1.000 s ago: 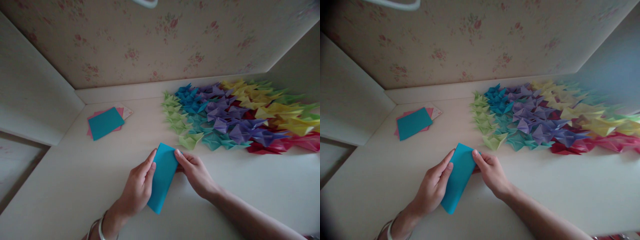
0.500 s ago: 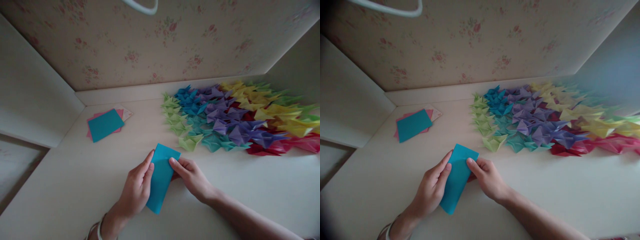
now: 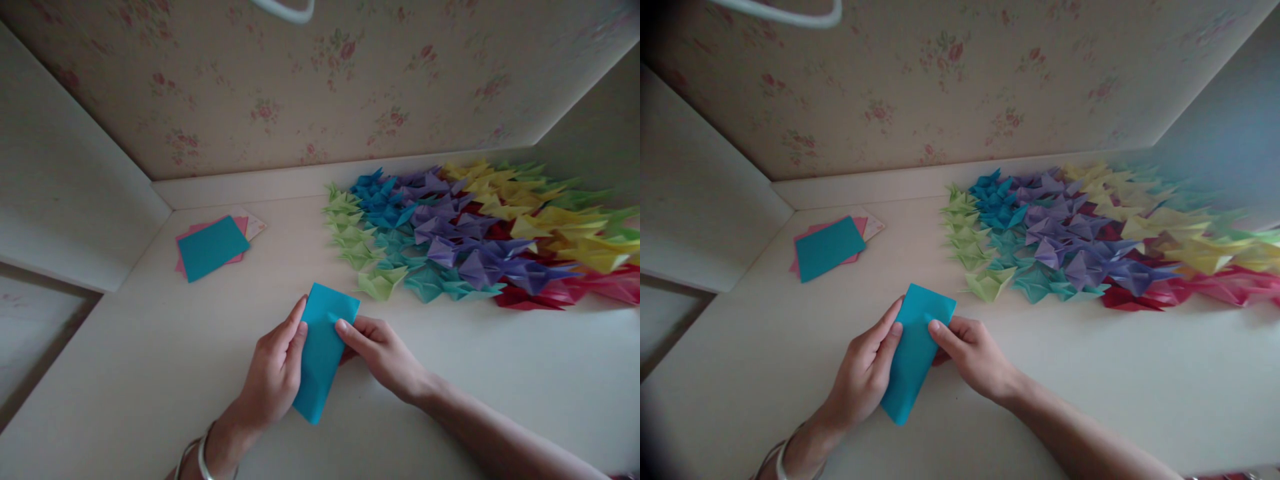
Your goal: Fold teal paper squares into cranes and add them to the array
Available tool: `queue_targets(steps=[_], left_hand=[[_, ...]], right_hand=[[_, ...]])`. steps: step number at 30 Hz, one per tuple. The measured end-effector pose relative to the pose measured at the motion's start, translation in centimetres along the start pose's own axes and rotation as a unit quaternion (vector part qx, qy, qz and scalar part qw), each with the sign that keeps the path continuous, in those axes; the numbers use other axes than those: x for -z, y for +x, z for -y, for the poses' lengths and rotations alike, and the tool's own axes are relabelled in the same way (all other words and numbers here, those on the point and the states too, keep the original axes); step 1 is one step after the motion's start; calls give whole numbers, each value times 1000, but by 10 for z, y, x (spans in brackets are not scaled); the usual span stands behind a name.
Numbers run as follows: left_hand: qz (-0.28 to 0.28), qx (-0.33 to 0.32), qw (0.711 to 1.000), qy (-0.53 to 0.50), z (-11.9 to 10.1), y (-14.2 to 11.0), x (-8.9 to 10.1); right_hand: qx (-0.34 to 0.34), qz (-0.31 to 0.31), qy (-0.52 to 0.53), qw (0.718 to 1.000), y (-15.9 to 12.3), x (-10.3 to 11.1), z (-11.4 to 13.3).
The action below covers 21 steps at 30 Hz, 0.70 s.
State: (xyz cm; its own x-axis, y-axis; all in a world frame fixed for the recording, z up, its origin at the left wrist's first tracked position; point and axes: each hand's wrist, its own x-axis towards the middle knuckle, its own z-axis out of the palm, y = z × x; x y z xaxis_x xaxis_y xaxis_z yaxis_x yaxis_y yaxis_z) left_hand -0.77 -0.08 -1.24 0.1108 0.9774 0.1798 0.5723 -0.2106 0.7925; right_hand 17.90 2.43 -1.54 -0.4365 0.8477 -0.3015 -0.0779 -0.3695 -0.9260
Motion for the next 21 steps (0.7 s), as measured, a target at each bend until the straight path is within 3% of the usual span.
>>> queue_targets(steps=[16, 21], left_hand=[[-16, -2, 1000, -4, 1, -1, 0], [-22, -3, 1000, 0, 1, -1, 0]], right_hand=[[3, 37, -72, 997, -5, 1, 0], [5, 23, -87, 996, -6, -1, 2]])
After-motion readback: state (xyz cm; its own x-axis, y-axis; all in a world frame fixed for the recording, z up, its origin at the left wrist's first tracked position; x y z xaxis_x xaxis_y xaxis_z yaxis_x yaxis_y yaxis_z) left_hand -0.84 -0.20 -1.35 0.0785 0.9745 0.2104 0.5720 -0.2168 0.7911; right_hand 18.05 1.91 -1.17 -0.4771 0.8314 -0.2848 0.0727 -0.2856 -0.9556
